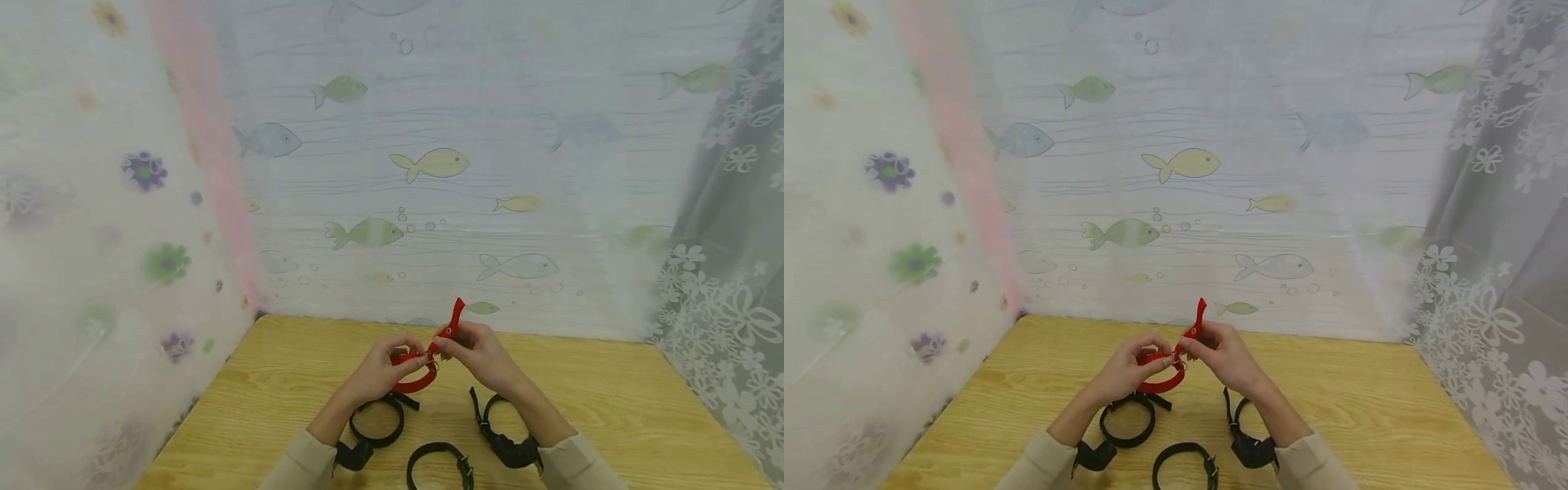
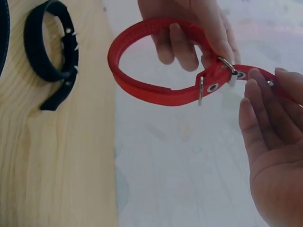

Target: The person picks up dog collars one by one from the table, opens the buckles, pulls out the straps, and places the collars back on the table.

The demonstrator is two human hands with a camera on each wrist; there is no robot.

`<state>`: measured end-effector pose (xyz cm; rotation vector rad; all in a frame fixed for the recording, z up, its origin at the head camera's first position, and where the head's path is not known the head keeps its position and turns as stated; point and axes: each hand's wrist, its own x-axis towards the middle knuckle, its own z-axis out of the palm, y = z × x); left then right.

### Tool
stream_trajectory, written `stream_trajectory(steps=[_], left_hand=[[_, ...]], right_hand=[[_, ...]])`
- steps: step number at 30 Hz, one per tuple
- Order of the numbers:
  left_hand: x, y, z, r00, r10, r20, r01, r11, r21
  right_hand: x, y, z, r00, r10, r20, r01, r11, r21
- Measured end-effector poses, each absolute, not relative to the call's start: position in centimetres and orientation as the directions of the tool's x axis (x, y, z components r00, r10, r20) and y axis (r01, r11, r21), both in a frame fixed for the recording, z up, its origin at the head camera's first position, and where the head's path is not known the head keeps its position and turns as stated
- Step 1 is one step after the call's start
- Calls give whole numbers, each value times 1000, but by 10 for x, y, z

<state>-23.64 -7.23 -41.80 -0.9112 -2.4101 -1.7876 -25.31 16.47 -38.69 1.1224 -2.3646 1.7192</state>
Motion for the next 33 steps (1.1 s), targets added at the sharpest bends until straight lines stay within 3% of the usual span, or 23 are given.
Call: stream_trajectory(steps=[8, 12, 18, 23, 29, 33], left_hand=[[-235, -76, -420, -842, 434, 320, 416, 145, 898], [-236, -76, -421, -830, 424, 361, 472, 192, 860], [-236, -75, -417, -768, 463, 442, 607, 309, 732], [-233, -67, -412, -772, 476, 420, 610, 371, 700], [-237, -64, -418, -699, 514, 498, 697, 334, 634], [-238, -65, -422, -688, 519, 508, 705, 308, 639]], right_hand=[[-253, 164, -385, -744, -539, 396, -535, 124, -836], [-253, 163, -385, -736, -548, 398, -544, 127, -830], [-253, 160, -386, -705, -573, 417, -580, 128, -804], [-251, 156, -385, -698, -581, 419, -611, 178, -771], [-249, 153, -383, -705, -574, 416, -630, 238, -739], [-248, 152, -381, -712, -559, 425, -634, 251, -732]])
